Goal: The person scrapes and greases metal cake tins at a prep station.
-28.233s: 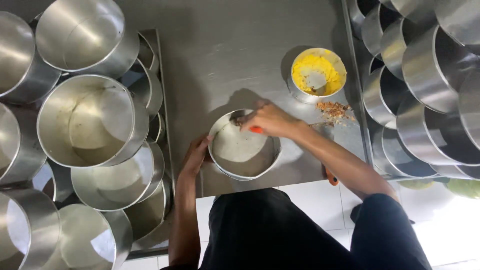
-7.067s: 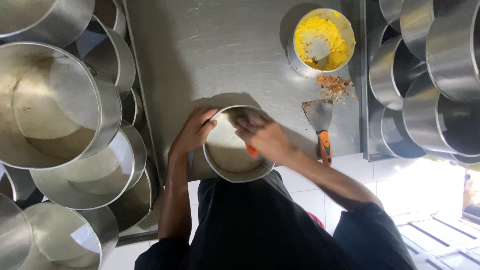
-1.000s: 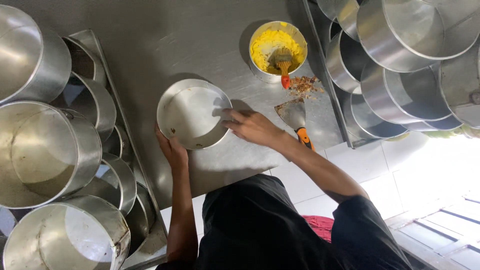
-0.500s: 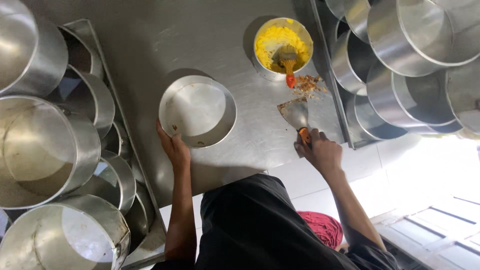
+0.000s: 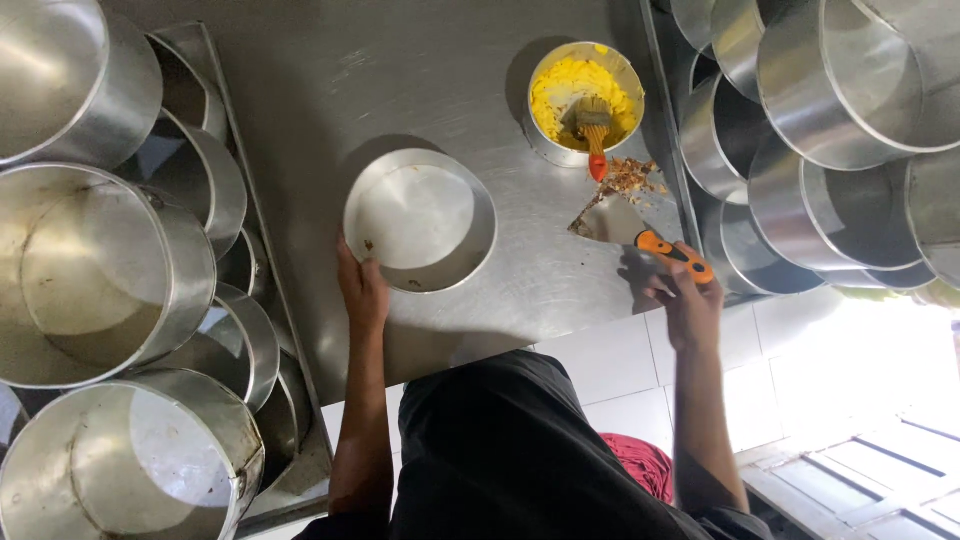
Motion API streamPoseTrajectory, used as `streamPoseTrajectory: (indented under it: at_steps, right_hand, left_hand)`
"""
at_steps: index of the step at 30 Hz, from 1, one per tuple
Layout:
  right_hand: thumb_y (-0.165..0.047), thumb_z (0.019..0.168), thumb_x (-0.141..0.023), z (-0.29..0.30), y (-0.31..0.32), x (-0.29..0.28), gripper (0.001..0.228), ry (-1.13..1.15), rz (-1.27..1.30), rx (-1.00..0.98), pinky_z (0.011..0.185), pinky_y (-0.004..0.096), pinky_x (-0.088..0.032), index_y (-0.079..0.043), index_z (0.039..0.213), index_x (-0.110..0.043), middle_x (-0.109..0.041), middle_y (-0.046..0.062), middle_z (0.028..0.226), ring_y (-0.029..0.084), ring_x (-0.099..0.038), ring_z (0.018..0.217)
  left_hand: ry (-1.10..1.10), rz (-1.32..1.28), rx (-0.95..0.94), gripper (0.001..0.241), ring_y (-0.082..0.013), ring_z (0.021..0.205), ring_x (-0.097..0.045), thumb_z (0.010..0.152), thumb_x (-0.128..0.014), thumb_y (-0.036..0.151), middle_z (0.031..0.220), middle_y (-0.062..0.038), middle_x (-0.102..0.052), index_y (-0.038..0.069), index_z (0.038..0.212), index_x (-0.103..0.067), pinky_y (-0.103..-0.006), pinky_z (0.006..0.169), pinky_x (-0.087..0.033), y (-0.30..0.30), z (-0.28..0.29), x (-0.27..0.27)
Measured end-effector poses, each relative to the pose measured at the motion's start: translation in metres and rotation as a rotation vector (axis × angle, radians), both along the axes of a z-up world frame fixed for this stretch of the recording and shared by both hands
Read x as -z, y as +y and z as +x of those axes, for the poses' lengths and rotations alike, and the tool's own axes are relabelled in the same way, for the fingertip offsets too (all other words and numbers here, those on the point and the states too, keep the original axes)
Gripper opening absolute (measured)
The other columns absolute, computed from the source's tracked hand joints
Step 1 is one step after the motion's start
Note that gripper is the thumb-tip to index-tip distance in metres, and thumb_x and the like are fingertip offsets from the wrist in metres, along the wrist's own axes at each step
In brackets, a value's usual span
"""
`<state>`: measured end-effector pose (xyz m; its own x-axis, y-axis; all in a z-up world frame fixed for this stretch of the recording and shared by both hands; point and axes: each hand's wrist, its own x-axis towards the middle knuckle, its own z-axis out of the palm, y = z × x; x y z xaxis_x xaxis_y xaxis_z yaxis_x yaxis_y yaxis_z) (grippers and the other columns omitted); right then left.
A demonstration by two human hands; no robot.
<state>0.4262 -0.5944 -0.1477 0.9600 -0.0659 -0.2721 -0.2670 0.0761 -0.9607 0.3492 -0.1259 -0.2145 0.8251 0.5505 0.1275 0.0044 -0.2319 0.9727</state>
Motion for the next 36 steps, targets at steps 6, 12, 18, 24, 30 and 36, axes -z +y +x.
streamPoseTrajectory:
  at_steps: [6, 12, 18, 24, 30, 36]
  right_hand:
    - [-0.029, 0.104, -0.059, -0.008, 0.014, 0.006, 0.047, -0.009, 0.324, 0.104, 0.088, 0.044, -0.06, -0.004, 0.143, -0.048, -0.07, 0.021, 0.121, 0.031, -0.073, 0.108]
    - [-0.036, 0.108, -0.061, -0.017, 0.0, 0.001, 0.049, -0.109, 0.518, 0.197, 0.095, 0.046, -0.059, -0.007, 0.145, -0.048, -0.067, 0.023, 0.128, 0.036, -0.071, 0.113]
    - [-0.031, 0.102, -0.065, 0.001, 0.062, -0.058, 0.045, -0.268, 0.417, 0.108, 0.089, 0.048, -0.061, -0.006, 0.137, -0.051, -0.066, 0.019, 0.124, 0.037, -0.071, 0.103]
    - [-0.017, 0.099, -0.068, 0.037, 0.165, -0.098, 0.029, -0.354, -0.052, -0.317, 0.087, 0.041, -0.068, 0.004, 0.119, -0.063, -0.067, 0.018, 0.113, 0.027, -0.073, 0.102]
    - [-0.021, 0.092, -0.074, 0.08, 0.262, -0.107, 0.027, -0.688, -0.704, -0.606, 0.065, 0.038, -0.059, -0.004, 0.112, -0.068, -0.074, 0.015, 0.082, 0.026, -0.075, 0.069]
    - [-0.033, 0.089, -0.078, 0.102, 0.284, -0.064, 0.032, -0.762, -0.989, -0.675, 0.065, 0.049, -0.056, -0.002, 0.089, -0.071, -0.069, 0.021, 0.068, 0.04, -0.07, 0.065]
  left_hand:
    - [0.142, -0.017, 0.066, 0.066, -0.0388, 0.145, -0.049, 0.101, -0.047, 0.026, 0.158, -0.025, -0.045, 0.002, 0.16, -0.033, -0.0494, 0.122, -0.038, -0.005, 0.0, -0.011]
    - [-0.059, -0.105, 0.107, 0.092, -0.041, 0.154, -0.039, 0.099, -0.063, 0.044, 0.167, -0.028, -0.033, 0.002, 0.167, -0.017, -0.0528, 0.126, -0.033, -0.024, -0.014, -0.033]
    - [-0.022, -0.128, 0.135, 0.1, -0.0406, 0.155, -0.032, 0.097, -0.071, 0.03, 0.169, -0.027, -0.019, 0.002, 0.167, -0.005, -0.0529, 0.125, -0.035, -0.037, -0.022, -0.016]
    - [0.076, 0.112, 0.084, 0.103, -0.0414, 0.153, -0.031, 0.09, -0.072, 0.011, 0.167, -0.029, -0.016, 0.002, 0.165, -0.003, -0.052, 0.122, -0.033, -0.044, -0.022, -0.019]
    - [0.033, 0.116, 0.055, 0.103, -0.041, 0.15, -0.034, 0.089, -0.07, 0.011, 0.164, -0.028, -0.022, 0.0, 0.165, -0.002, -0.0508, 0.123, -0.032, -0.045, -0.022, -0.014]
    - [0.005, 0.195, 0.035, 0.099, -0.0443, 0.149, -0.036, 0.085, -0.07, 0.008, 0.162, -0.03, -0.028, -0.002, 0.165, -0.011, -0.0525, 0.122, -0.033, -0.046, -0.024, -0.023]
